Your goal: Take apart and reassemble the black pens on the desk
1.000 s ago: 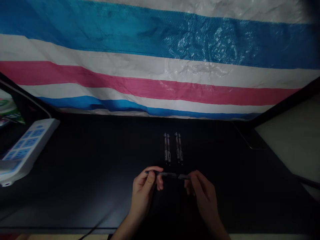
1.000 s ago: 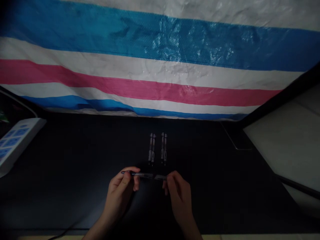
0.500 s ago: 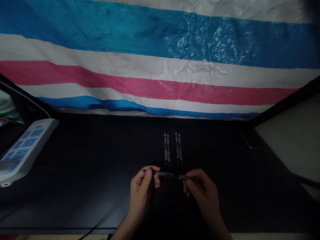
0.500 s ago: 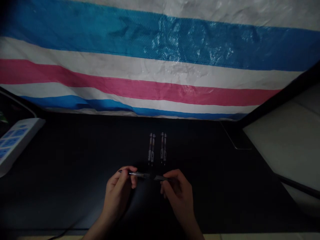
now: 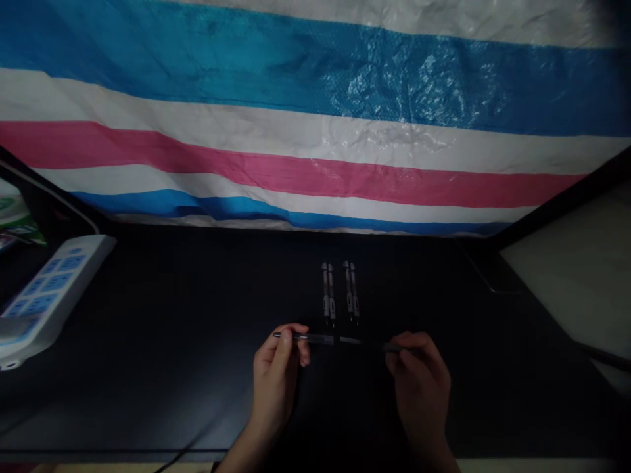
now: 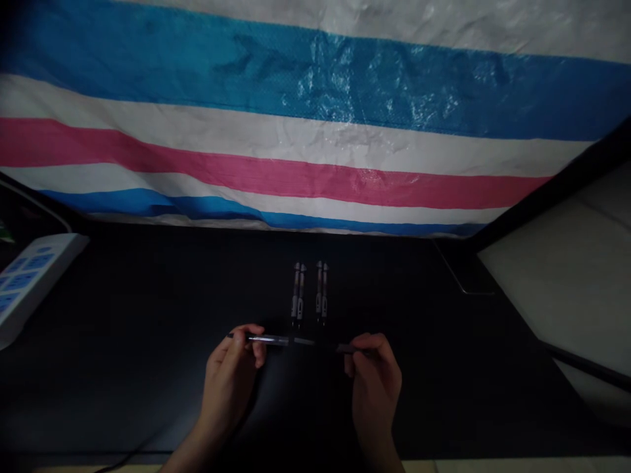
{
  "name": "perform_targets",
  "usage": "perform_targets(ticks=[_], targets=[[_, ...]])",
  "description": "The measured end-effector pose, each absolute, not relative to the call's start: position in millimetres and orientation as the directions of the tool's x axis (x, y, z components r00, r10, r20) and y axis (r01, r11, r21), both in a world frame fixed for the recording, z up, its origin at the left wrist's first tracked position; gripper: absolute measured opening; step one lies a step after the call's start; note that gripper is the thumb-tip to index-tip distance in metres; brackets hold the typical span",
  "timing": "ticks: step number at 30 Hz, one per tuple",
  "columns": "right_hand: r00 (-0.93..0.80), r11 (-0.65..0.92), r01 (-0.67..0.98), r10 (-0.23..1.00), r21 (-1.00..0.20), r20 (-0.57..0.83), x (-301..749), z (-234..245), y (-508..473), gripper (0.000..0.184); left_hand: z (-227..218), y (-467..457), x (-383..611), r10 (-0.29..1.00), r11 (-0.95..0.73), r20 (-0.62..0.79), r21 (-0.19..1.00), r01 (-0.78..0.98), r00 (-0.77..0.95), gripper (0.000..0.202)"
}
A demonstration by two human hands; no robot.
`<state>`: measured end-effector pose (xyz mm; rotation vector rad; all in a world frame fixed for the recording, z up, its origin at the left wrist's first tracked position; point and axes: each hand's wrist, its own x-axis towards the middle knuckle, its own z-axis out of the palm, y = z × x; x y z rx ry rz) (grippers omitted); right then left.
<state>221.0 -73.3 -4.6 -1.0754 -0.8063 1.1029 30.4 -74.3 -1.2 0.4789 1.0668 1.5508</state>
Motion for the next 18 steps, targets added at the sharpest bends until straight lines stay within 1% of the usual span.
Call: perform_targets(ticks=[5,8,10,13,16,18], targets=[[0.255,0.082,-0.277,0.967,-0.957,0.009,220.3,-4.6,-72.5,0.007,-1.0,-74.6,30.3,0.938,0.064,-0.241,0.825,-0.561,-0.247,0.032],[0.234,0.092,-0.224,0.971,-0.97,0.038,218.4,-4.5,-74.3,0.003,-1.2,-75.1,31.3,0.946,0.077,-0.236,0.829,-0.555,-0.222,0.033],[0.153,0.082,-0.138,0.986,-0.987,0.06,216.3,-4.4,-76.6,0.001,-1.7,-75.4,32.0,0.955,0.093,-0.228,0.841,-0.533,-0.193,0.033],[0.024,0.087,0.063,0.996,-0.994,0.089,213.2,-4.1,-79.0,0.008,-2.7,-76.0,32.0,0.966,0.1,-0.202,0.866,-0.489,-0.16,0.031],[-0.005,0.118,0.252,0.993,-0.96,0.121,212.1,-3.9,-78.4,0.012,-3.2,-77.3,30.6,0.976,0.087,-0.171,0.873,-0.479,-0.135,0.031],[-0.028,0.139,0.327,0.99,-0.935,0.137,212.4,-3.6,-77.5,0.03,-3.3,-78.2,29.9,0.982,0.083,-0.152,0.879,-0.47,-0.111,0.031]])
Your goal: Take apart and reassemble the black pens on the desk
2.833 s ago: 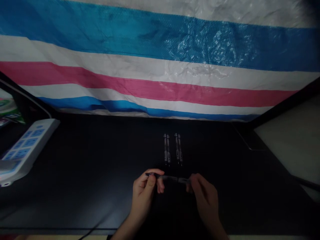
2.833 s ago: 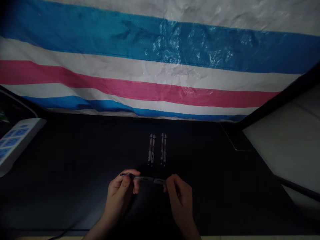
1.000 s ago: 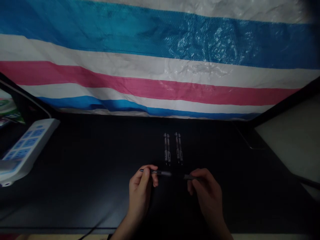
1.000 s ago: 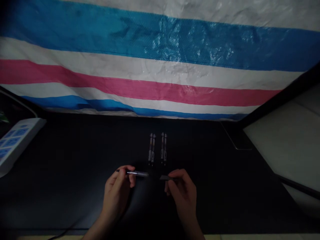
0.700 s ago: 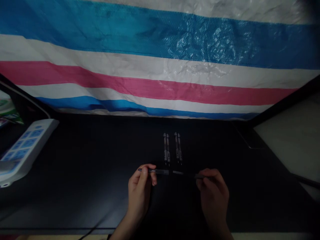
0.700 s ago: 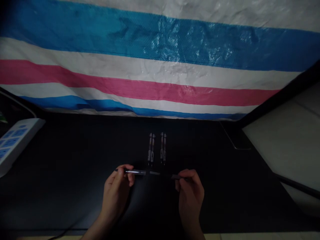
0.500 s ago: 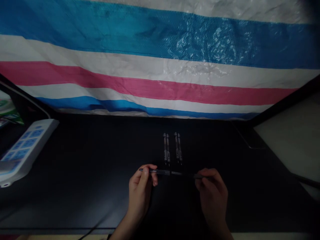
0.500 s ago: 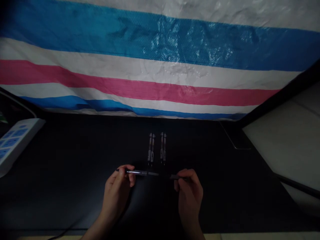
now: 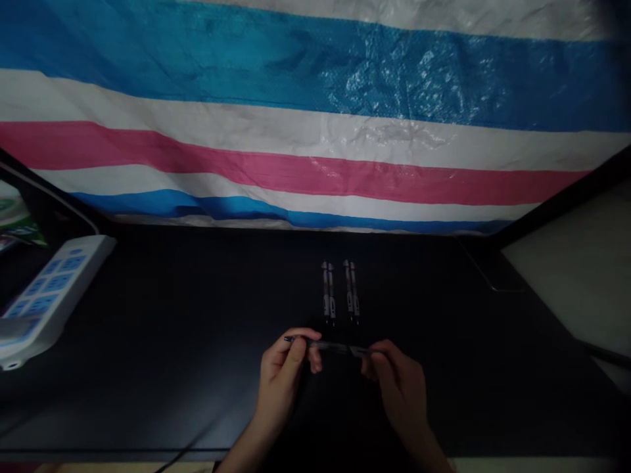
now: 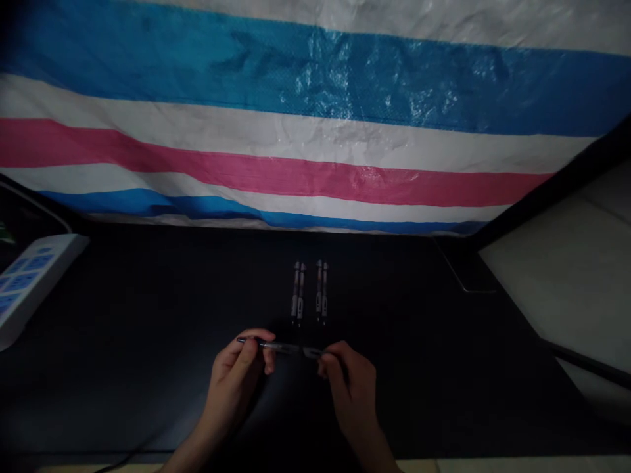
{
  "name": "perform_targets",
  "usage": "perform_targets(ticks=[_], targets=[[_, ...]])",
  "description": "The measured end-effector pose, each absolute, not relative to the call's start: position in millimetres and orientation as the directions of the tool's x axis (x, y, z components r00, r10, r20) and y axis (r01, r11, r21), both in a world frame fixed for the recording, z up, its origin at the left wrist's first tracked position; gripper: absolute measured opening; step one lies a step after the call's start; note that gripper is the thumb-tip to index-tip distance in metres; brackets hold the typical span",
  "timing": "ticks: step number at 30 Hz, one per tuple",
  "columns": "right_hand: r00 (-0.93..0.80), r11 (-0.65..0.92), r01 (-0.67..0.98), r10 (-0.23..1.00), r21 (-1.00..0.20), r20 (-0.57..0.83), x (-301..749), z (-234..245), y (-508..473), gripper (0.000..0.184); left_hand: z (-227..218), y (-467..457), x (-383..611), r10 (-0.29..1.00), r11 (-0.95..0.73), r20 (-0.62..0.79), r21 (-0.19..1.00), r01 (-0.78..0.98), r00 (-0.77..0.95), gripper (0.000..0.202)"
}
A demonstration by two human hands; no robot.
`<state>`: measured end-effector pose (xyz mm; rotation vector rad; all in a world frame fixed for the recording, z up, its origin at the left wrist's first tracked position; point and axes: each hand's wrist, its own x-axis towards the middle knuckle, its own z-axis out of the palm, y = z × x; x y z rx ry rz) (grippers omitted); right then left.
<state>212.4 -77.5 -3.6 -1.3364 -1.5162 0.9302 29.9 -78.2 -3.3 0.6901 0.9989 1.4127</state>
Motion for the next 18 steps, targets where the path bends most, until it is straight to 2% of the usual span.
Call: perform_targets(ticks=[2,5,7,9,11,13,16,18], targets=[[-0.065,0.159,0.321,0.987,-0.934,0.145,212.5,-3.5,-77.6,0.041,-3.1,-78.6,29.9,0.985,0.081,-0.143,0.881,-0.466,-0.099,0.031],[-0.084,0.13,0.206,0.99,-0.97,0.115,211.4,-3.8,-79.5,0.024,-2.5,-77.6,30.9,0.978,0.074,-0.159,0.869,-0.49,-0.135,0.031],[-0.07,0.095,0.176,0.994,-0.98,0.083,210.4,-4.3,-80.2,0.021,-2.0,-76.4,31.4,0.97,0.072,-0.18,0.857,-0.511,-0.166,0.031],[-0.079,0.084,0.228,0.995,-0.97,0.068,210.0,-4.4,-79.6,0.013,-1.6,-75.5,31.4,0.964,0.079,-0.2,0.847,-0.525,-0.177,0.031],[-0.119,0.104,0.282,0.99,-0.954,0.073,210.2,-4.0,-78.6,0.023,-1.6,-75.1,31.1,0.962,0.087,-0.209,0.844,-0.529,-0.176,0.032],[-0.126,0.127,0.269,0.987,-0.955,0.096,210.3,-4.0,-78.2,0.025,-2.0,-75.1,30.8,0.963,0.081,-0.2,0.851,-0.519,-0.178,0.032],[-0.06,0.146,0.21,0.989,-0.967,0.136,210.0,-5.7,-79.1,0.019,-3.0,-75.5,30.6,0.964,0.067,-0.187,0.855,-0.514,-0.187,0.031],[-0.057,0.134,0.25,0.991,-0.959,0.124,210.1,-7.2,-79.2,0.013,-3.3,-75.9,30.5,0.964,0.073,-0.195,0.85,-0.521,-0.183,0.03]])
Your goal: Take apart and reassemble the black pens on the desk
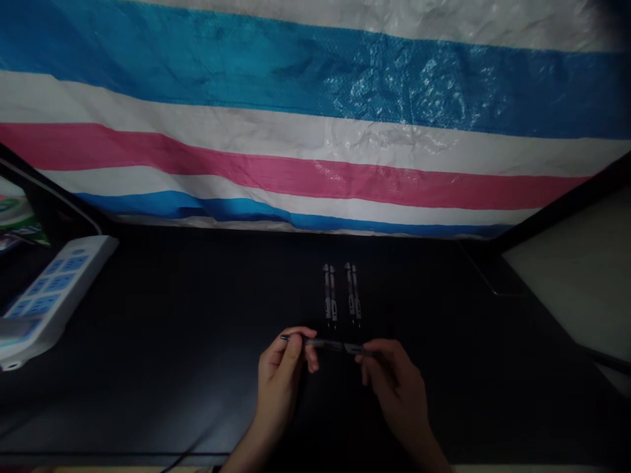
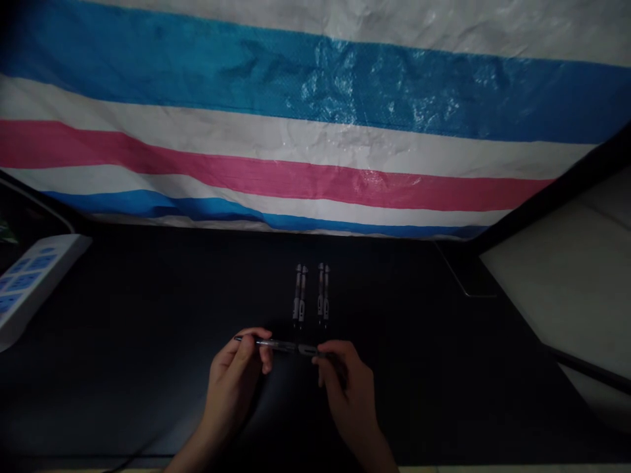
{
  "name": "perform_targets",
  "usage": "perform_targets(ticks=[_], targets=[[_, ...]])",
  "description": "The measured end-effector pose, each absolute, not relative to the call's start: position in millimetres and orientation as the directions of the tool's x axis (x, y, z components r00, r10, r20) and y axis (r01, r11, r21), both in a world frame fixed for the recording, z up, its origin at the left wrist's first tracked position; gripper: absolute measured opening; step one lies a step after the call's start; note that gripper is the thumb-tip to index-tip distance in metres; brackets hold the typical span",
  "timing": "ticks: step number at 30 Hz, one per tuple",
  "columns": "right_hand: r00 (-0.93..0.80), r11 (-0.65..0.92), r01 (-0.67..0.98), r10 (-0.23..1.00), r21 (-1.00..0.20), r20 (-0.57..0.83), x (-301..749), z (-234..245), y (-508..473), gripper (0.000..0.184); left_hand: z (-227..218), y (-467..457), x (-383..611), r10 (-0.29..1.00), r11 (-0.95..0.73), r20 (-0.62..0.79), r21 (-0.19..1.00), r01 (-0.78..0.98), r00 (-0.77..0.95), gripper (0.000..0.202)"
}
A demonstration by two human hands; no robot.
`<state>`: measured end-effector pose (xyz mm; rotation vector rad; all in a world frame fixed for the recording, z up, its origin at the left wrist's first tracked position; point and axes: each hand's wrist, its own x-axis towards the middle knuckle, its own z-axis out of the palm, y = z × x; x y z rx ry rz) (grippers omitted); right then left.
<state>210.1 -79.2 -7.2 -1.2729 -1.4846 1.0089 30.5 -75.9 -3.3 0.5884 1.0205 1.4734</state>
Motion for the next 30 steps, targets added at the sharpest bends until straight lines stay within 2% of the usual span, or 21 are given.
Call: perform_targets(ticks=[4,7,10,15,17,19,24,26,30], targets=[[-0.109,0.109,0.326,0.991,-0.939,0.077,210.6,-7.5,-77.1,0.026,-2.7,-77.0,30.1,0.964,0.094,-0.208,0.849,-0.52,-0.165,0.032],[-0.064,0.123,0.312,0.992,-0.942,0.108,209.9,-6.8,-76.0,0.018,-2.3,-77.2,30.2,0.963,0.091,-0.208,0.85,-0.519,-0.173,0.033],[-0.109,0.13,0.384,0.989,-0.914,0.095,209.2,-7.0,-76.4,0.012,-2.6,-76.9,30.4,0.962,0.087,-0.205,0.854,-0.513,-0.178,0.032],[-0.079,0.166,0.459,0.986,-0.873,0.146,209.6,-5.6,-76.3,0.019,-2.6,-76.4,30.8,0.961,0.088,-0.205,0.862,-0.499,-0.185,0.033],[-0.147,0.203,0.475,0.978,-0.856,0.15,210.1,-3.2,-75.7,0.018,-2.3,-76.3,30.9,0.959,0.09,-0.209,0.865,-0.494,-0.192,0.034],[-0.201,0.229,0.469,0.968,-0.853,0.15,210.5,-0.9,-75.4,0.029,-2.0,-76.3,30.9,0.956,0.092,-0.214,0.867,-0.49,-0.199,0.034],[-0.14,0.248,0.474,0.969,-0.845,0.206,210.1,-1.6,-76.0,0.023,-2.2,-75.9,31.1,0.96,0.083,-0.204,0.864,-0.497,-0.194,0.033],[-0.183,0.293,0.508,0.956,-0.81,0.23,209.8,-2.1,-75.5,0.021,-2.2,-75.9,30.9,0.962,0.085,-0.201,0.863,-0.498,-0.185,0.033],[-0.255,0.27,0.533,0.955,-0.802,0.153,209.6,0.9,-74.4,0.041,-2.6,-76.6,30.3,0.968,0.089,-0.19,0.873,-0.479,-0.166,0.034]])
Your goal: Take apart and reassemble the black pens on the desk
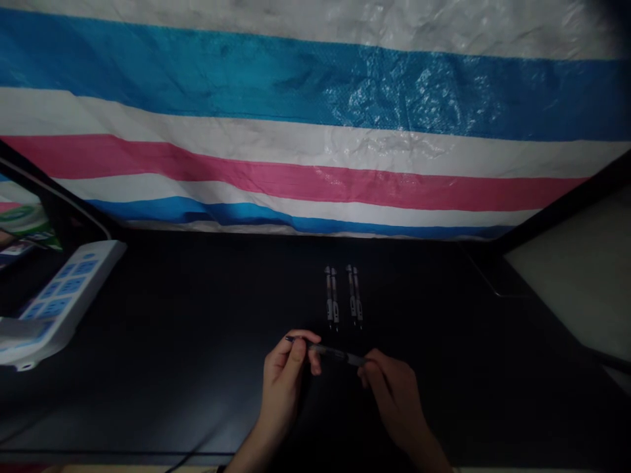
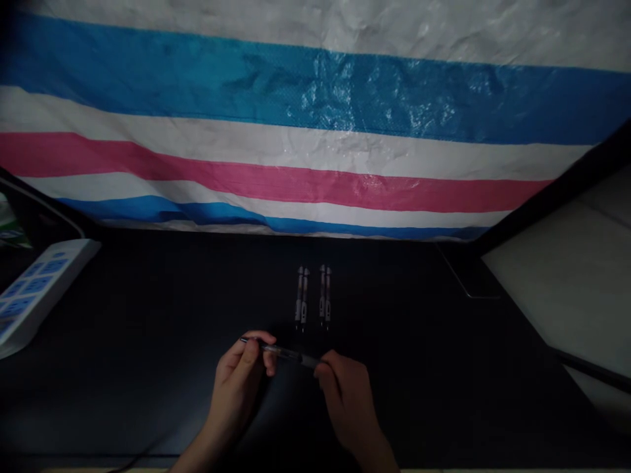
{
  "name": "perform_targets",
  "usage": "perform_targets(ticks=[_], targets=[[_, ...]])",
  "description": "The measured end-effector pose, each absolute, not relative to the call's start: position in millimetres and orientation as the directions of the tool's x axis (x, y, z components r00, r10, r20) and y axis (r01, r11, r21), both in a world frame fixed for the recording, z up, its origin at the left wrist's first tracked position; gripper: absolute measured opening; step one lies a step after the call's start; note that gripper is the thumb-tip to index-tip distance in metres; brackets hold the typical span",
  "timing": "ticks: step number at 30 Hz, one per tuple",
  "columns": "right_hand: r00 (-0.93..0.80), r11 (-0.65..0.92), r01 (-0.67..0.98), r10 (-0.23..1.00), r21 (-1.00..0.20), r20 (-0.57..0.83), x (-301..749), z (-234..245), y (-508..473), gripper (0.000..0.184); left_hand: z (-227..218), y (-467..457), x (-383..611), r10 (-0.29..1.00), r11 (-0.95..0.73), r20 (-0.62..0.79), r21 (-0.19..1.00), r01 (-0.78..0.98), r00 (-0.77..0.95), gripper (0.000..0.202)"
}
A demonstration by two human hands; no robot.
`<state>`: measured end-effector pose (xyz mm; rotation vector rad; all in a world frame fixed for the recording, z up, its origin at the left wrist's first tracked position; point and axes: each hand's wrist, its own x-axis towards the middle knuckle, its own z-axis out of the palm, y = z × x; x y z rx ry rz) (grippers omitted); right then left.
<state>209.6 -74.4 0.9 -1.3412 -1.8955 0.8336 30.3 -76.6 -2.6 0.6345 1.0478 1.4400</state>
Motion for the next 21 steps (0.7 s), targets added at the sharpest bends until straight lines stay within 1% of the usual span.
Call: perform_targets(ticks=[1,3,5,7,9,12,16,21], targets=[[-0.251,0.243,0.528,0.96,-0.814,0.124,209.6,1.8,-74.4,0.042,-2.9,-76.7,30.2,0.968,0.088,-0.186,0.878,-0.47,-0.167,0.034],[-0.229,0.204,0.51,0.968,-0.836,0.097,209.3,2.9,-74.6,0.034,-3.8,-76.6,30.1,0.968,0.084,-0.181,0.886,-0.455,-0.174,0.034],[-0.218,0.21,0.511,0.97,-0.834,0.111,209.0,2.6,-74.7,0.025,-4.7,-76.3,30.0,0.967,0.079,-0.178,0.89,-0.449,-0.183,0.034],[-0.22,0.234,0.536,0.966,-0.811,0.134,208.8,1.3,-74.4,0.023,-4.9,-76.2,29.9,0.966,0.073,-0.174,0.891,-0.448,-0.19,0.034],[-0.237,0.236,0.547,0.964,-0.803,0.122,208.7,-0.3,-74.0,0.026,-4.4,-76.3,29.5,0.967,0.071,-0.172,0.893,-0.444,-0.189,0.034],[-0.242,0.184,0.511,0.968,-0.839,0.065,209.1,-1.2,-74.0,0.033,-3.6,-76.9,28.9,0.972,0.078,-0.165,0.899,-0.43,-0.168,0.036],[-0.196,0.11,0.462,0.98,-0.88,0.019,209.4,0.0,-74.5,0.035,-2.9,-76.6,30.7,0.981,0.057,-0.125,0.913,-0.404,-0.146,0.034],[-0.103,0.073,0.454,0.994,-0.888,0.029,206.9,-1.0,-71.7,0.033,3.9,-71.1,37.5,0.985,0.018,-0.073,0.944,-0.33,-0.154,0.02]])
